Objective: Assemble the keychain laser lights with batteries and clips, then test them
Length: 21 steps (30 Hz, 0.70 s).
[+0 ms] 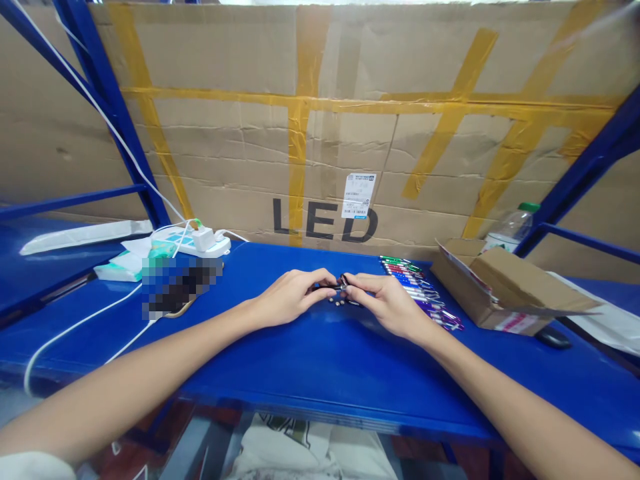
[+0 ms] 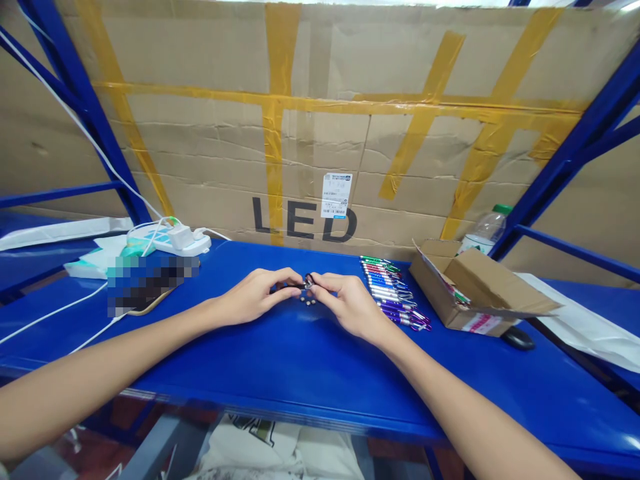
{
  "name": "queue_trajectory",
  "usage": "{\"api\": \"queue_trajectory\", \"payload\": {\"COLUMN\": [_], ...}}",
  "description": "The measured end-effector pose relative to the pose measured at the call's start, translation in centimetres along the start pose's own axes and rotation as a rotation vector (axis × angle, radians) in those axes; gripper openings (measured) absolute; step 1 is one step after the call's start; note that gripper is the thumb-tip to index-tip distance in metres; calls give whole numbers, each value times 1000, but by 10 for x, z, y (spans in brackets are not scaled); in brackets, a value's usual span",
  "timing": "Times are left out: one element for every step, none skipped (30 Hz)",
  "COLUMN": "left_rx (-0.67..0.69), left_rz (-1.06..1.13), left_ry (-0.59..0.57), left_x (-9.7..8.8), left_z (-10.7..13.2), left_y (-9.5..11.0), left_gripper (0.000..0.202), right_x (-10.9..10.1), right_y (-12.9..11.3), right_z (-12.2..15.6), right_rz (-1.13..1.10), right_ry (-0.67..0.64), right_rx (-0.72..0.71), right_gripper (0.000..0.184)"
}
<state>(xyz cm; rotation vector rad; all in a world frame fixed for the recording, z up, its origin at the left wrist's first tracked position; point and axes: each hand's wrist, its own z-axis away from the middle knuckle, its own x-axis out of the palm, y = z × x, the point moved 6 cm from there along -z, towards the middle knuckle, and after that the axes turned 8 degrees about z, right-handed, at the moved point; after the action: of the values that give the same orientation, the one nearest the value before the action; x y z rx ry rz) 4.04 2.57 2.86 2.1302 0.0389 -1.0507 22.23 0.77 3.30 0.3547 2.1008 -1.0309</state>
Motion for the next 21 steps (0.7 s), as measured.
{"api": "queue_trajectory", "payload": {"left_rx": [-2, -3, -4, -5, -5, -4, -3, -3, -3, -3, -3, -4, -6, -13, -23, -37, -49, -57, -60, -54, -40], "left_rz": [11, 23, 32, 40, 46, 49, 51, 50, 48, 45, 45, 47, 53, 62, 71, 76, 77, 73, 64, 52, 35], "left_ry": [0, 1, 3, 6, 9, 10, 10, 11, 12, 13, 15, 16, 21, 27, 37, 47, 57, 64, 69, 71, 77], "left_x": [0, 0, 0, 0, 0, 0, 0, 0, 0, -1, -1, -1, -1, -2, -3, -4, -4, -5, -6, -6, -7], "left_z": [0, 0, 0, -1, -1, -1, -1, -1, -1, -1, -1, -1, -1, -1, -1, -1, -1, -1, -2, -2, -2], "left_y": [0, -1, -1, -2, -2, -2, -2, -2, -2, -2, -1, -1, -1, -1, -1, -2, -3, -4, -4, -4, -4], "left_gripper": [24, 24, 24, 25, 25, 25, 25, 25, 25, 25, 25, 25, 25, 25, 26, 27, 28, 29, 29, 29, 29], "right_x": [0, -1, -1, -1, -1, -1, 0, 0, 0, 0, 0, 0, 0, 0, 0, 0, 0, 0, 1, 1, 1], "right_y": [-1, -1, -2, -2, -3, -3, -3, -3, -2, -2, -1, -1, -1, -1, -1, -1, -1, -1, -1, -1, -1], "right_z": [0, 0, 0, 0, 0, 0, 0, 0, 0, 0, 0, 0, 0, 0, 0, 0, 0, 0, 0, 0, 0], "right_rz": [16, 30, 40, 47, 51, 55, 59, 64, 70, 76, 80, 84, 87, 90, 93, 98, 105, 117, 136, 162, 194], "right_ry": [6, 13, 20, 26, 29, 29, 28, 28, 27, 25, 25, 25, 27, 28, 29, 30, 29, 27, 29, 36, 46], "right_rx": [-5, -9, -12, -14, -16, -16, -14, -11, -8, -6, -5, -6, -7, -9, -12, -15, -18, -21, -28, -40, -55], "right_gripper": [45, 45, 44, 44, 44, 43, 44, 45, 46, 46, 47, 46, 46, 45, 44, 43, 43, 42, 43, 43, 43]}}
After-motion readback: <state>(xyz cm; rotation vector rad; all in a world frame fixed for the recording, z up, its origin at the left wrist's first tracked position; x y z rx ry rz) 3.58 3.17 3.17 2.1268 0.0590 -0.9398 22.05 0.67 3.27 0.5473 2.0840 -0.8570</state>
